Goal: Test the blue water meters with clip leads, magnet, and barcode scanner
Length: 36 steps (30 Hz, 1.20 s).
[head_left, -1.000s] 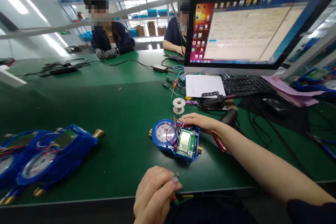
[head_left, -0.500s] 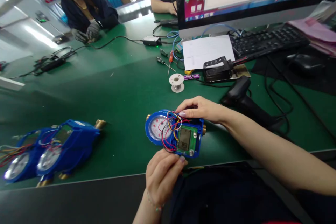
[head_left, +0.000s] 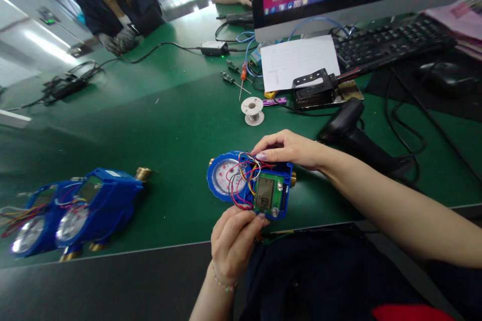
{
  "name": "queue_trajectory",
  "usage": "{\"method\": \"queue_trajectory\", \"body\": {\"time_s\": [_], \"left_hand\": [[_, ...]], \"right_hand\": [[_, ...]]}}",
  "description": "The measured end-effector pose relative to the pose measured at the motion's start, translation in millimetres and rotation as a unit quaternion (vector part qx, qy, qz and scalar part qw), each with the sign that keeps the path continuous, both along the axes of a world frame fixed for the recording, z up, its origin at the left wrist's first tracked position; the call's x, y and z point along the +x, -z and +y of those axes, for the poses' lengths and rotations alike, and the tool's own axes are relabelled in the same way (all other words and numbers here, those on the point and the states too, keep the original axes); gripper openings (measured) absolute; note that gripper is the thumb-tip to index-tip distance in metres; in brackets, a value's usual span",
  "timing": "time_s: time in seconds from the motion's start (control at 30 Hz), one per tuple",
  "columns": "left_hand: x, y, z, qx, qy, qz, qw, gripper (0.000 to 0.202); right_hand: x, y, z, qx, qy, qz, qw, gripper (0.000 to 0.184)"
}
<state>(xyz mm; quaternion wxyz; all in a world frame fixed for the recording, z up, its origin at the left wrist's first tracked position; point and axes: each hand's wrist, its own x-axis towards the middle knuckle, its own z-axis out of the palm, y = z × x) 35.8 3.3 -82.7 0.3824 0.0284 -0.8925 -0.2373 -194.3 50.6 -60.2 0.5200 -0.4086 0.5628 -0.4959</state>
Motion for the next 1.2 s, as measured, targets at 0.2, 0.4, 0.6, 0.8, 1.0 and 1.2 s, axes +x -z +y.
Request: {"method": "queue_trajectory", "body": {"time_s": [0.2, 0.4, 0.6, 0.8, 1.0, 1.2], "left_hand": [[-0.2, 1.3, -1.4, 0.049, 0.026, 0.002, 0.998, 0.037], [-0.2, 1.3, -1.8, 0.069, 0.027, 0.003, 0.997, 0.037], [-2.1, -5.0, 2.4, 0.044, -0.006, -0.01, 0.999, 0.035], [-9.3, -2.1, 5.6, 0.025, 0.0, -0.025, 0.999, 0.032], [-21.1, -10.4, 3.7, 0.005, -0.008, -0.03, 1.0, 0.035], [-31.6, -24.6, -0.5, -0.028, -0.047, -0.064, 0.996, 0.026]], "right_hand": [[0.6, -2.0, 0.5, 0.004, -0.001, 0.003, 1.0, 0.034], [-0.3, -3.4, 0.2, 0.007, -0.008, 0.02, 1.0, 0.035], [0.3, -2.9, 0.1, 0.003, -0.005, 0.018, 1.0, 0.035], [-1.0, -2.7, -2.8, -0.001, -0.012, 0.001, 1.0, 0.032], [-5.5, -2.8, -13.0, 0.026, 0.009, -0.063, 0.998, 0.025], [-7.0, -1.1, -24.4, 0.043, 0.039, -0.098, 0.993, 0.021]]}}
